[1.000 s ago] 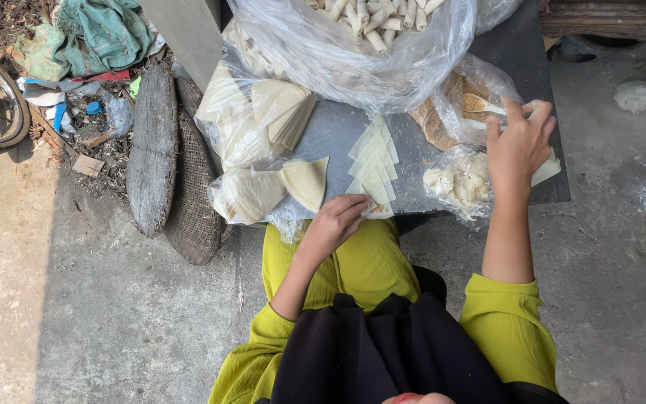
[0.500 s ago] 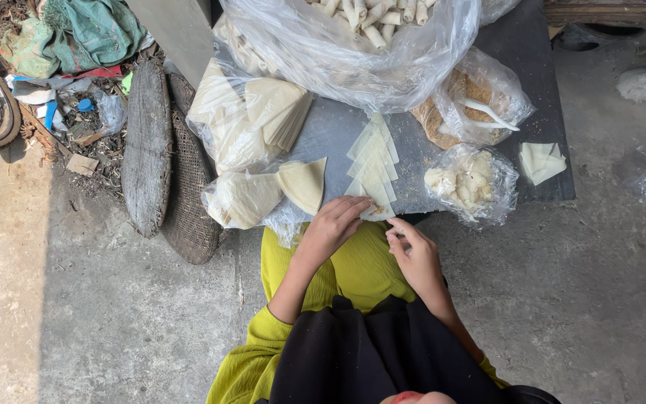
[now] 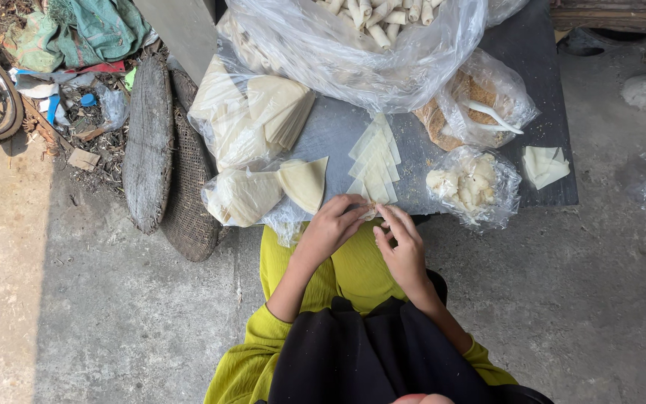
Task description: The person sits on the ground and repeatedly wraps small cylindrical food items in triangular paper sheets. They fold the paper around each item and place the finished wraps into a plastic bag.
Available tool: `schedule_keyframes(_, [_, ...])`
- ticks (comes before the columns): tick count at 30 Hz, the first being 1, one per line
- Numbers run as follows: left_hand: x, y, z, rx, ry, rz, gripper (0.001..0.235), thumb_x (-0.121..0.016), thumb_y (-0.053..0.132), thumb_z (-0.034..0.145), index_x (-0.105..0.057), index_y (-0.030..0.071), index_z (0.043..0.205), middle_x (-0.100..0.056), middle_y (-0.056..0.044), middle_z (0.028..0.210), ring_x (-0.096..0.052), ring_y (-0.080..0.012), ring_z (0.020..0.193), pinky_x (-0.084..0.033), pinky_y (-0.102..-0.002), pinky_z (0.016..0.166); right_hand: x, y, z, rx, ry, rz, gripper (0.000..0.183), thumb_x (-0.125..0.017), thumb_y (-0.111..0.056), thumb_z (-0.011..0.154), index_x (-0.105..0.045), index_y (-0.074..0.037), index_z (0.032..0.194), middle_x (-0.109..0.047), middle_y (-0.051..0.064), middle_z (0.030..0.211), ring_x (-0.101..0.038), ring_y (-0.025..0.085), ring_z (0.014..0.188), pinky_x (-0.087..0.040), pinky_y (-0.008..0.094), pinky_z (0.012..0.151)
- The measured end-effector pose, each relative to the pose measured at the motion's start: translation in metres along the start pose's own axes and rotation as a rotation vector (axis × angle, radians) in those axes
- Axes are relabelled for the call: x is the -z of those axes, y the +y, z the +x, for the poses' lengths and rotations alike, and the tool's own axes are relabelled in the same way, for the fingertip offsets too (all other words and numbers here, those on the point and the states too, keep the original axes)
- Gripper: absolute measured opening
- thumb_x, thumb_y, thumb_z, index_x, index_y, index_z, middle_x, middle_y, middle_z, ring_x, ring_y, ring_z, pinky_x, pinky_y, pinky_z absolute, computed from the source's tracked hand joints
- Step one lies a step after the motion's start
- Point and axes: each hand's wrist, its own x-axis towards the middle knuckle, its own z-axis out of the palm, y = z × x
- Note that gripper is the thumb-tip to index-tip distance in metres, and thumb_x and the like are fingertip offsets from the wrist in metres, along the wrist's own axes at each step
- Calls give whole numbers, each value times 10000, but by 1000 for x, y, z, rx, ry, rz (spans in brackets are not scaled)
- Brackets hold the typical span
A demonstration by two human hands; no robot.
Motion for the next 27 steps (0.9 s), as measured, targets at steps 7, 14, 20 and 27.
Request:
schedule_keyframes(7, [2, 1, 8, -20, 23, 23, 198, -747, 73, 874, -727, 7, 1059, -695, -101, 1118, -667, -282, 1021, -549, -380, 908, 3, -9, 9, 185, 71, -287, 421, -790, -165, 884, -688, -57, 1278, -677, 98, 1255, -681, 291, 1087, -581, 383, 869])
schedule_keyframes(14, [-1, 0, 12, 0, 58, 68, 147, -738, 72, 880, -701, -4, 1000, -716, -118, 1025, -691, -292, 958, -566, -385, 846, 0, -10, 28, 166, 68, -284, 316, -800, -191, 880, -725, -44, 1150, -727, 97, 1142, -690, 294, 1019, -571, 392, 830])
schedule_keyframes(20, [-6, -1, 10, 75, 71, 53, 124, -724, 81, 903, -709, 3, 997, -721, -120, 970, -701, -308, 906, -564, -399, 802, 3, -4, 30, 127, 62, -202, 214, -740, -162, 946, -736, -24, 1109, -738, 118, 1117, -716, 295, 1017, -575, 386, 846])
schedule_keyframes(27, [-14, 1, 24, 165, 100, 55, 96, -704, 74, 904, -699, 34, 991, -680, -129, 979, -690, -321, 857, -552, -409, 744, 4, -13, 44, -217, -18, -143, 174, -725, -158, 959, -749, -44, 1089, -746, 113, 1012, -713, 299, 797, -550, 395, 735])
